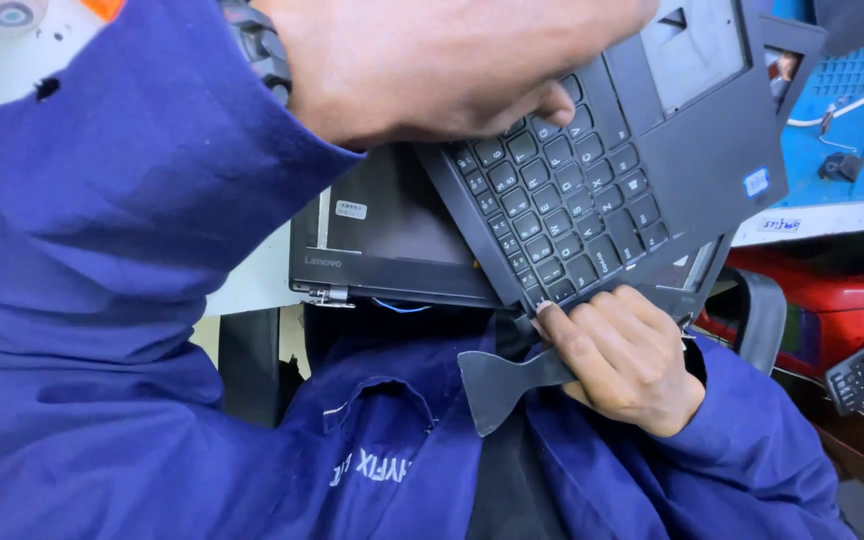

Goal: The person uses a plastic pry tool to carefully lift and detach the keyboard from a laptop. They work around the edges and under the keys to release the clips, then lift the keyboard away from the chassis.

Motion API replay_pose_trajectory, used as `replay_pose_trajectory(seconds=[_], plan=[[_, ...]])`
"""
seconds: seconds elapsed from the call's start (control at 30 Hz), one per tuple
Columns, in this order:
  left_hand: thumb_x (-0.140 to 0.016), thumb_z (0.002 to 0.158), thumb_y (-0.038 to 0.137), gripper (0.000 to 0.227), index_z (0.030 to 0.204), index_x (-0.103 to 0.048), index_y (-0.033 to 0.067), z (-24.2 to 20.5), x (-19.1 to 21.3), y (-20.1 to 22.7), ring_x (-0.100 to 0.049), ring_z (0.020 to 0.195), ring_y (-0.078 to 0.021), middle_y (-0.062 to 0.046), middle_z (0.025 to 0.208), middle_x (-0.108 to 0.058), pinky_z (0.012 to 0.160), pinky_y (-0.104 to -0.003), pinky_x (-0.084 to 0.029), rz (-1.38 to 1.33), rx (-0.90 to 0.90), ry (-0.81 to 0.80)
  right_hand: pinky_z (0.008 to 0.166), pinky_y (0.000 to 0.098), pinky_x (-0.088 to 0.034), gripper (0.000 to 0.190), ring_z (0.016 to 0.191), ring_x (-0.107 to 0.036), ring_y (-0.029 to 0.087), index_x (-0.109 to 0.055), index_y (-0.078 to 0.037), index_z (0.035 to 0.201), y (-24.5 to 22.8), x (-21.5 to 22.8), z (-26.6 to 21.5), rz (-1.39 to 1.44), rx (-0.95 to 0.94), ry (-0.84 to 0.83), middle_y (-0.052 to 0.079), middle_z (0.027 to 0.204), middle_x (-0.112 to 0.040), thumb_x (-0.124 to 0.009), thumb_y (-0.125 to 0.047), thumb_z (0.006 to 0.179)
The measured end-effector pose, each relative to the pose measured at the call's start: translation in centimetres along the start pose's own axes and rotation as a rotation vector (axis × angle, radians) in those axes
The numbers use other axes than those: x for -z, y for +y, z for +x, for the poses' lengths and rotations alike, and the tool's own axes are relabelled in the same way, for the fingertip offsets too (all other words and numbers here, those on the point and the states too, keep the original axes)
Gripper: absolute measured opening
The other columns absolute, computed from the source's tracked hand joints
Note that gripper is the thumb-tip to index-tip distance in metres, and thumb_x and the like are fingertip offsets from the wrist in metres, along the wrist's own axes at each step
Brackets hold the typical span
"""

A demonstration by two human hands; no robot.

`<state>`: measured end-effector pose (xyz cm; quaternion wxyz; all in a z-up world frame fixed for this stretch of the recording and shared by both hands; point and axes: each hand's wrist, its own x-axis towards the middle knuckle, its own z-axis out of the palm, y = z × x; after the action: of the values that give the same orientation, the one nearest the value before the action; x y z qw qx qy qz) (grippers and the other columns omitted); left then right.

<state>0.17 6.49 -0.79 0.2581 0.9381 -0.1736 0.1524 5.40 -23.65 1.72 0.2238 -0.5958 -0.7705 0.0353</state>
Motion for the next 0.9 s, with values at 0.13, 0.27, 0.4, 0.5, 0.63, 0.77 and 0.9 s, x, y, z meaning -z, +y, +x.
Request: replay_pose_trajectory(seconds=[0.13,0.27,0.4,0.5,0.63,0.77,0.9], plan=[[-0.076,0.097,0.048,0.037,0.107,-0.061,0.0159,0.4,-0.1,1.1,-0.063,0.090,-0.0173,-0.001,0.106,-0.060,0.062,-0.035,-0.051,0.508,-0.054,-0.021,0.053,0.0391,-0.031,0.038,0.053,-0.039,0.025,-0.065,0.010,0.104,0.3,-0.1,-0.2,0.005,0.022,-0.008,0.011,0.068,-0.046,-0.040,-0.019,0.107],[-0.069,0.089,0.018,0.008,0.090,-0.060,0.0199,0.6,-0.1,1.2,-0.058,0.083,-0.0118,0.005,0.102,-0.055,0.055,-0.030,-0.046,0.609,-0.096,0.032,0.054,0.0394,-0.030,0.047,0.056,-0.040,0.025,-0.064,0.009,0.104,0.1,-0.1,-0.3,-0.028,0.011,-0.022,0.012,0.073,-0.048,-0.027,-0.020,0.110],[-0.067,0.083,0.012,0.012,0.088,-0.058,0.0174,0.9,0.5,1.4,-0.060,0.080,-0.0145,0.004,0.099,-0.056,0.054,-0.032,-0.047,0.583,-0.089,-0.007,0.054,0.0387,-0.031,0.043,0.056,-0.039,0.024,-0.063,0.007,0.102,0.0,-0.1,-0.1,-0.046,0.007,-0.008,0.011,0.073,-0.047,-0.028,-0.016,0.109],[-0.068,0.084,0.013,0.010,0.083,-0.060,0.0193,1.0,0.5,1.4,-0.059,0.076,-0.0139,0.005,0.095,-0.054,0.052,-0.031,-0.047,0.618,-0.075,-0.027,0.054,0.0387,-0.031,0.035,0.056,-0.039,0.024,-0.063,0.006,0.102,0.0,-0.1,-0.2,-0.050,0.007,-0.006,0.011,0.073,-0.047,-0.032,-0.009,0.107],[-0.066,0.083,0.009,0.012,0.089,-0.060,0.0163,1.1,0.1,1.0,-0.061,0.079,-0.0181,0.001,0.094,-0.055,0.056,-0.034,-0.049,0.554,-0.085,-0.013,0.055,0.0382,-0.033,0.032,0.056,-0.040,0.024,-0.063,0.006,0.101,-0.1,-0.1,-0.2,-0.046,-0.001,-0.008,0.010,0.073,-0.048,-0.034,-0.004,0.104],[-0.062,0.102,0.016,0.009,0.096,-0.055,0.0146,1.2,-0.8,0.2,-0.057,0.079,-0.0161,0.001,0.096,-0.055,0.060,-0.032,-0.047,0.521,-0.085,0.063,0.055,0.0384,-0.032,0.036,0.057,-0.040,0.025,-0.063,0.006,0.103,0.0,-0.2,-0.3,-0.053,0.018,-0.028,0.010,0.074,-0.048,-0.030,-0.008,0.105],[-0.062,0.112,0.035,0.024,0.102,-0.053,0.0140,1.3,-1.6,-0.3,-0.057,0.086,-0.0169,-0.002,0.101,-0.054,0.068,-0.032,-0.045,0.640,-0.092,0.116,0.055,0.0384,-0.031,0.029,0.056,-0.040,0.025,-0.064,0.006,0.101,-0.2,-0.1,-0.1,-0.055,0.030,-0.029,0.010,0.073,-0.049,-0.036,-0.002,0.103]])
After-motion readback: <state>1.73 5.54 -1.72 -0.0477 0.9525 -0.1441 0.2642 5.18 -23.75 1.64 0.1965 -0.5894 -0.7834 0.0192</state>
